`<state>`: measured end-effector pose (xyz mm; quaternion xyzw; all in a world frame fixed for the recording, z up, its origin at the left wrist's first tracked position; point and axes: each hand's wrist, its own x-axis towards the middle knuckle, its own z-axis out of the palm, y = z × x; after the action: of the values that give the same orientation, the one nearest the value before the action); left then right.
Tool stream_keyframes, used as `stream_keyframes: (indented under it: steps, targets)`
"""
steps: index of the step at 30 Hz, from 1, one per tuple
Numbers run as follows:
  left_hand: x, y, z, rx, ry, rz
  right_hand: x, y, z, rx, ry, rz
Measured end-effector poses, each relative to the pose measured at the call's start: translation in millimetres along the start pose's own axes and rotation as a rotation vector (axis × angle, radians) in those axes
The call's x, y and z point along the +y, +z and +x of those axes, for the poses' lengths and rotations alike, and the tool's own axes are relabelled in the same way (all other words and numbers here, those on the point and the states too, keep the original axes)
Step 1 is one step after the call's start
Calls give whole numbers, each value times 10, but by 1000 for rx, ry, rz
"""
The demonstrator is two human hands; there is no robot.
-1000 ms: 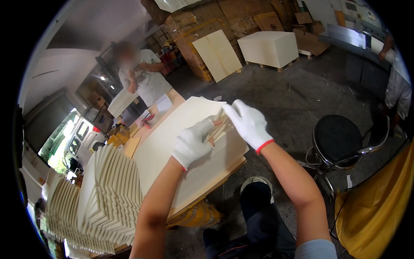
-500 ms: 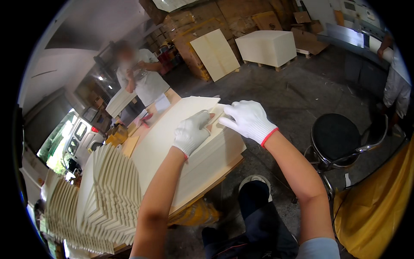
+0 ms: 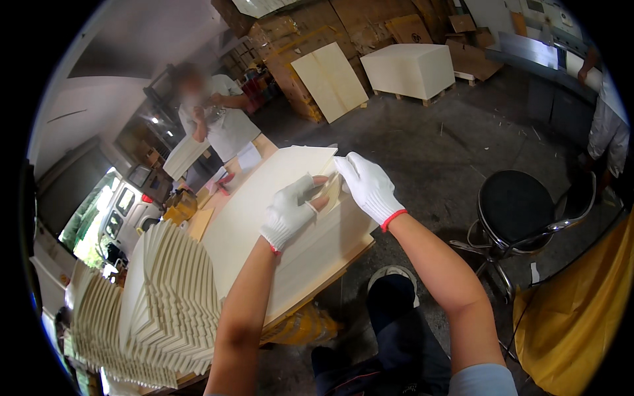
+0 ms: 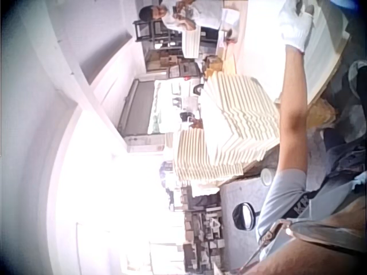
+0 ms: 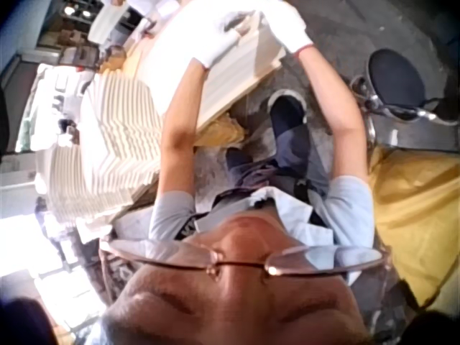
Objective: The person repeatedly picks up stacks of white foam sheets from a table and places them onto a growing pile on the floor. The action involves lifting, carrying, and stacking the sheets in a repetitive loop within a workshop environment.
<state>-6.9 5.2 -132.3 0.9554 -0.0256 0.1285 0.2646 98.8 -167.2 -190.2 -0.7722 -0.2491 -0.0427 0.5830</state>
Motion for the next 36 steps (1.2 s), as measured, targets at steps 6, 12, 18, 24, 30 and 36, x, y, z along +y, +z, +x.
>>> stream_keyframes:
  steps: [6, 12, 18, 24, 30, 36]
  targets:
    - [-70, 27, 1, 78, 110, -41, -26, -6, -29, 13, 5, -15]
    - [-70, 21, 8, 13, 61, 4, 58, 38, 16, 30, -51, 10]
    - [17, 7, -6, -32, -23, 18, 82, 42, 8, 47, -40, 8]
    - [39, 20, -1, 0, 7, -9, 10, 2, -17, 27, 10, -3]
    - [6, 11, -10, 1, 23, 26, 21, 20, -17, 37, -7, 3]
    - [56, 2, -31, 1, 29, 86, 46, 53, -1, 42, -2, 2]
